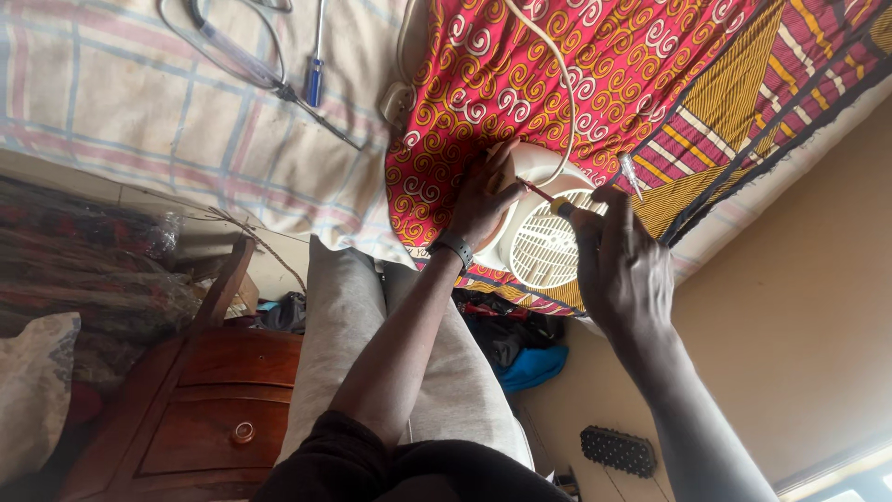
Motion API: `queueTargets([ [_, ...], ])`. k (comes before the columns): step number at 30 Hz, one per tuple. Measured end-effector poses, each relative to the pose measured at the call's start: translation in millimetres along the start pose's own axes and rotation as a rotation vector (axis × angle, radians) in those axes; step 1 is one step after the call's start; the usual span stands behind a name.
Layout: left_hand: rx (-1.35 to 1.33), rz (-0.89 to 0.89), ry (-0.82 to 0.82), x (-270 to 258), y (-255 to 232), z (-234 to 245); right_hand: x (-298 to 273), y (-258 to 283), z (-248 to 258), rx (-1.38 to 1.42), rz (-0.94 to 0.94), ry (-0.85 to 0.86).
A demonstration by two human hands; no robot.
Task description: The person reassembles a disassembled electric fan by aligning the front grille with the motor housing and securing it with screws using a screwdriver. The person tightens multiple screws around the grille perimeter to complete the assembly.
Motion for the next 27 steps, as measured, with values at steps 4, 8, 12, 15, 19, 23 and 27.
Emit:
queueTargets([
  [4, -0.077, 0.008, -0.009, -1, 5, -2, -24, 24, 26, -0.191, 0.418, -0.205],
  [8, -0.397, -0.037, 0.033, 2, 12, -9, -31, 15, 25, 0.011, 0.282, -0.14],
  [12, -0.285, -0.013, 0.03, 1, 14, -5, -29, 2, 10, 0.028, 0.148, -0.192],
  [15, -0.224, -0.031, 0.028, 4, 12, -4, -25, -6, 3, -0.014, 0.106, -0.236],
  [19, -0.24, -0.01, 0.03, 4, 11, -4, -13, -12, -2, -0.064, -0.115, -0.094],
  [23, -0.144, -0.03, 0.012, 1, 10, -6, -15, 2, 16, -0.104, -0.003, -0.108],
  [27, -0.22, -0.024, 0.011, 3, 11, -5, -38, 21, 35, -0.212, 0.38, -0.214],
])
Point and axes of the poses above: each hand's wrist, its own x-axis towards the middle knuckle, its own z-axis out of the back of the hand, y = z × x, the point moved 4 cm from there along x, towards the middle knuckle, and after that the axes turned 12 degrees about y, right-handed, at the moved point
